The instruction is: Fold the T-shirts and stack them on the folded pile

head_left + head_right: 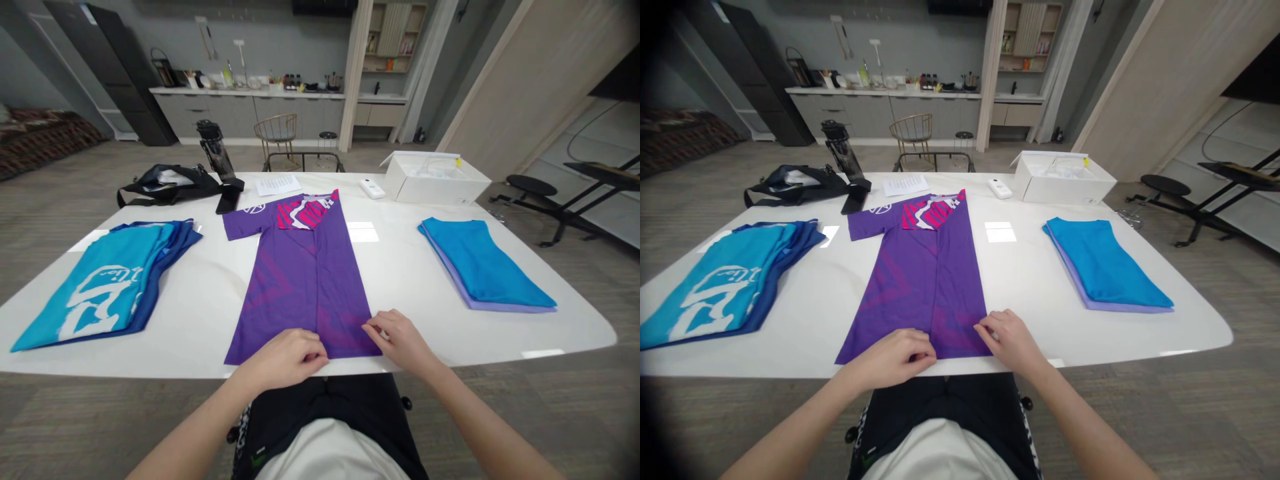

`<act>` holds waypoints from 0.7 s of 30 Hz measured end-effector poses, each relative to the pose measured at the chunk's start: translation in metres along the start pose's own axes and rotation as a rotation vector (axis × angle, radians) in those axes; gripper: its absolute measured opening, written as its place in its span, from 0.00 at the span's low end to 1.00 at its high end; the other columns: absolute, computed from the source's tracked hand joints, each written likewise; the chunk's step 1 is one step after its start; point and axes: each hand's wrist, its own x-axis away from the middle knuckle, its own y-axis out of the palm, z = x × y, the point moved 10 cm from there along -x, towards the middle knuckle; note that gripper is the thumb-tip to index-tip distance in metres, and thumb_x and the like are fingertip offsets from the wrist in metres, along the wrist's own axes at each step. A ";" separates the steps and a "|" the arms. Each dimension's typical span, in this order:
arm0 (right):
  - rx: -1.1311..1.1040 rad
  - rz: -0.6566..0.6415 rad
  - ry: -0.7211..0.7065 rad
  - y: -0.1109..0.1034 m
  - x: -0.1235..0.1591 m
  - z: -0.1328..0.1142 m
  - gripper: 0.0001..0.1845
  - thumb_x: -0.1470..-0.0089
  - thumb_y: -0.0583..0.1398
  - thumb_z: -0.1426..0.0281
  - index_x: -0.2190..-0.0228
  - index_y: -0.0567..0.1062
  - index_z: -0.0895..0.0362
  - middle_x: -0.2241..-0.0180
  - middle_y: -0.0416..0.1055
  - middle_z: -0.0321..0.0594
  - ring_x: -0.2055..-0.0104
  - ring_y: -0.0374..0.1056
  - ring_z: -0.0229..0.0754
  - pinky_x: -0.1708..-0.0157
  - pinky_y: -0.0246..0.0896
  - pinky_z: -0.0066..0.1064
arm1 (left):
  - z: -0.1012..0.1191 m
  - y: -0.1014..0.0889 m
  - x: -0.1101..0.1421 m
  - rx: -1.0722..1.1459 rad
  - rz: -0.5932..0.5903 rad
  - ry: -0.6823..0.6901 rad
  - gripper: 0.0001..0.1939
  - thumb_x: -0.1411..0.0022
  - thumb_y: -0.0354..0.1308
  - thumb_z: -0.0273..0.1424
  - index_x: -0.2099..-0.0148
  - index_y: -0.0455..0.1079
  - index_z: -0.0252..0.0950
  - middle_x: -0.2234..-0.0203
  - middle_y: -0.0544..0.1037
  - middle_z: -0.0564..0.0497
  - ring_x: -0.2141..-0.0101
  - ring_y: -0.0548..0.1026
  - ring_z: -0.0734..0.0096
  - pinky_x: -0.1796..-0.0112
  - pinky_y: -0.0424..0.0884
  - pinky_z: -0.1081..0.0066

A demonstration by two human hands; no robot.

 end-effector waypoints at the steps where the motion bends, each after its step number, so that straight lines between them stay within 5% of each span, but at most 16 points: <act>1: -0.022 -0.015 0.014 -0.001 -0.014 0.004 0.15 0.30 0.55 0.63 0.67 0.78 0.51 0.71 0.76 0.38 0.68 0.70 0.42 0.61 0.60 0.37 | -0.009 -0.011 -0.006 0.031 0.016 -0.018 0.12 0.29 0.54 0.34 0.60 0.79 0.44 0.68 0.80 0.54 0.66 0.77 0.71 0.64 0.68 0.71; 4: -0.089 -0.072 0.047 0.002 -0.068 0.020 0.14 0.32 0.56 0.62 0.66 0.79 0.51 0.69 0.77 0.37 0.68 0.70 0.42 0.64 0.60 0.34 | -0.065 -0.064 -0.028 0.071 0.168 -0.158 0.13 0.29 0.53 0.37 0.58 0.79 0.42 0.66 0.82 0.54 0.68 0.77 0.70 0.65 0.68 0.71; 7: -0.123 -0.134 0.051 0.014 -0.140 0.037 0.12 0.35 0.58 0.63 0.66 0.80 0.52 0.70 0.77 0.37 0.69 0.70 0.41 0.67 0.59 0.31 | -0.152 -0.128 -0.047 0.033 0.379 -0.373 0.13 0.32 0.54 0.37 0.57 0.78 0.40 0.67 0.82 0.53 0.67 0.78 0.68 0.64 0.70 0.71; 13: -0.115 -0.123 0.077 0.045 -0.296 0.065 0.11 0.37 0.60 0.65 0.66 0.82 0.54 0.69 0.79 0.38 0.66 0.72 0.41 0.64 0.60 0.30 | -0.306 -0.238 -0.044 -0.280 0.599 -0.827 0.15 0.33 0.53 0.37 0.51 0.77 0.42 0.60 0.83 0.46 0.56 0.79 0.55 0.54 0.73 0.62; 16: -0.102 -0.105 0.085 0.059 -0.367 0.070 0.10 0.37 0.60 0.66 0.63 0.82 0.55 0.66 0.80 0.39 0.65 0.72 0.41 0.63 0.61 0.29 | -0.352 -0.271 -0.042 -0.370 0.573 -0.968 0.17 0.32 0.52 0.38 0.45 0.74 0.42 0.54 0.81 0.41 0.53 0.79 0.49 0.53 0.73 0.56; 21: -0.037 -0.092 0.080 0.087 -0.467 0.074 0.12 0.37 0.59 0.68 0.57 0.82 0.57 0.60 0.80 0.43 0.60 0.73 0.42 0.59 0.63 0.30 | -0.388 -0.308 -0.068 -0.565 0.493 -0.973 0.20 0.30 0.48 0.37 0.40 0.70 0.40 0.53 0.80 0.36 0.53 0.79 0.44 0.54 0.73 0.52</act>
